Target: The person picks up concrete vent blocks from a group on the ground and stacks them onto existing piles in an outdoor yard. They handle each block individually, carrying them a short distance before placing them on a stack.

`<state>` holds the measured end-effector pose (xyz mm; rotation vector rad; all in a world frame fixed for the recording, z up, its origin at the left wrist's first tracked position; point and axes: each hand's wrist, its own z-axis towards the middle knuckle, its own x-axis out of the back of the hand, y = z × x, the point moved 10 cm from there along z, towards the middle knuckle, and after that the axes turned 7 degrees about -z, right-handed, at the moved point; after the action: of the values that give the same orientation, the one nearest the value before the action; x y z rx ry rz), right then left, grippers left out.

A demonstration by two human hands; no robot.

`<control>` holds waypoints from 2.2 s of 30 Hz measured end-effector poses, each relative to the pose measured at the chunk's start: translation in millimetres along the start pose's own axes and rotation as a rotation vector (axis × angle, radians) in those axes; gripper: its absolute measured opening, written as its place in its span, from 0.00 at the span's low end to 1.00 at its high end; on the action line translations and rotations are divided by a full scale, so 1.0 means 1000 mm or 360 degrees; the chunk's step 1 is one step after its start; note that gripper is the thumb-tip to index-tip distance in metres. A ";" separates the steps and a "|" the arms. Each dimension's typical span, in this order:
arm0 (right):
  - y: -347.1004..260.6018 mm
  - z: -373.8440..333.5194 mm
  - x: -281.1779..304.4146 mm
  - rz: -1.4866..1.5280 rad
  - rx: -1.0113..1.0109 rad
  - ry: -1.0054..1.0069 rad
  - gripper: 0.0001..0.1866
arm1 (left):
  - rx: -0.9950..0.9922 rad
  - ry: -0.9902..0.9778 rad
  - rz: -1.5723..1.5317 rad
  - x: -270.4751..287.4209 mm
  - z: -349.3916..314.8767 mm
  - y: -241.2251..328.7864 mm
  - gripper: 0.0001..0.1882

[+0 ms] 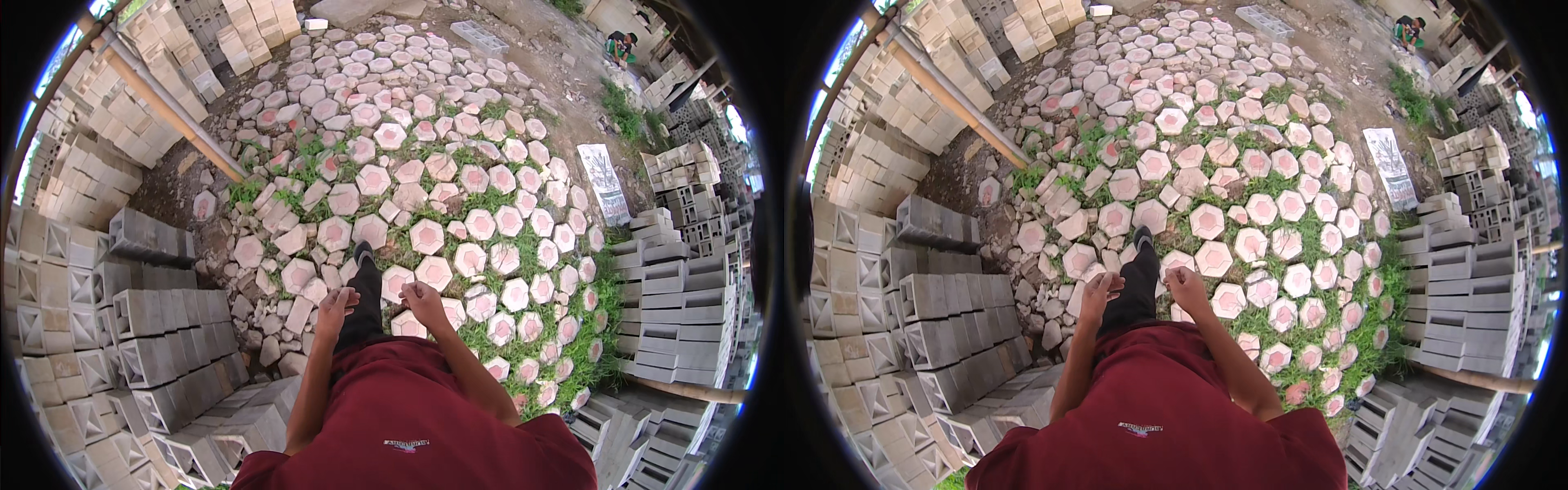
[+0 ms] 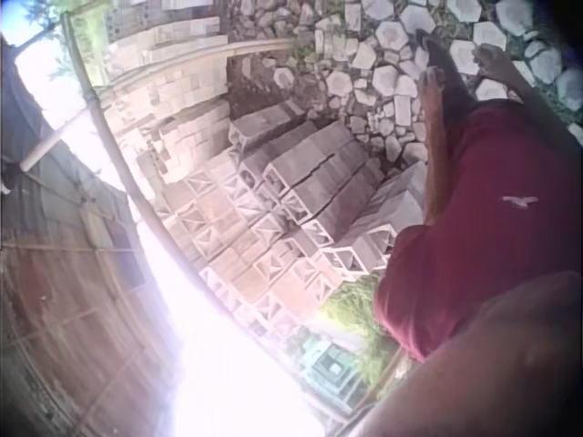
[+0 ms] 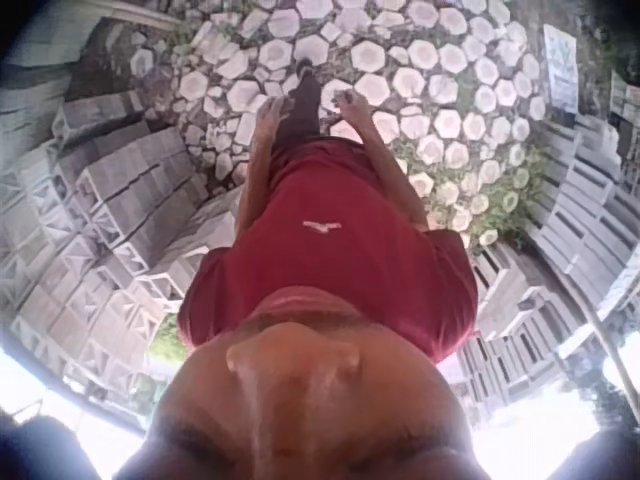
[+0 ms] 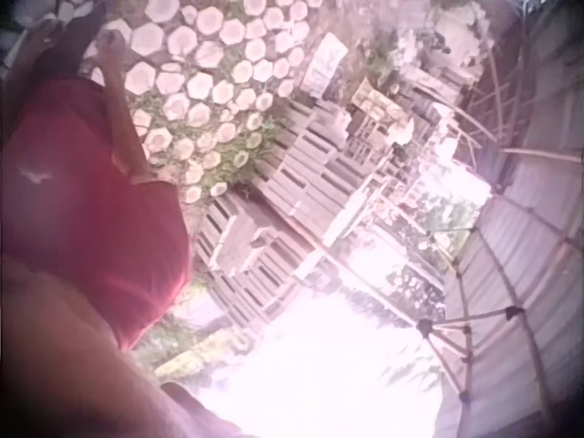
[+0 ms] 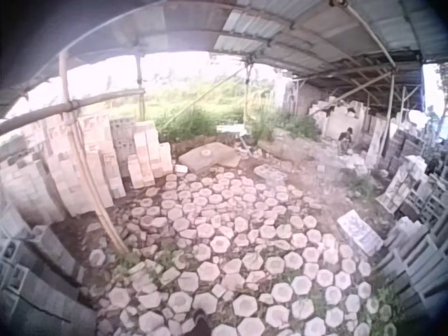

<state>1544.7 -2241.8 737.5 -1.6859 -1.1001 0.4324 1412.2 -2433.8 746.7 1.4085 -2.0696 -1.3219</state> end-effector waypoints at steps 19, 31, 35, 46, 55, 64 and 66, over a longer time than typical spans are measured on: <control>-0.203 0.370 0.184 0.0363 0.0129 0.0660 0.16 | -0.0117 -0.0614 0.0299 -0.240 0.466 0.300 0.16; -0.239 0.642 0.396 0.0422 0.0084 0.0645 0.15 | 0.0286 -0.0732 0.0394 -0.447 0.671 0.289 0.18; -0.313 0.752 0.491 0.0180 0.0274 0.0574 0.16 | -0.0211 -0.0656 0.0627 -0.529 0.775 0.382 0.17; -0.406 0.988 0.570 0.0111 0.0323 0.0382 0.15 | -0.0058 -0.0326 0.0147 -0.624 0.921 0.489 0.17; -0.441 1.151 0.647 -0.0343 0.0063 0.0360 0.15 | 0.0133 -0.0693 0.0454 -0.762 1.143 0.570 0.16; -0.519 1.251 0.781 0.0807 -0.0091 0.0796 0.16 | -0.0198 -0.0968 0.0639 -0.904 1.312 0.717 0.20; -0.500 1.274 0.777 0.1053 -0.0264 0.0769 0.15 | -0.0146 -0.0941 0.0580 -0.919 1.341 0.722 0.20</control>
<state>793.7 -862.0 837.2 -2.1432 -0.2129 0.3159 526.0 -894.7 842.8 0.5887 -2.4203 -1.7784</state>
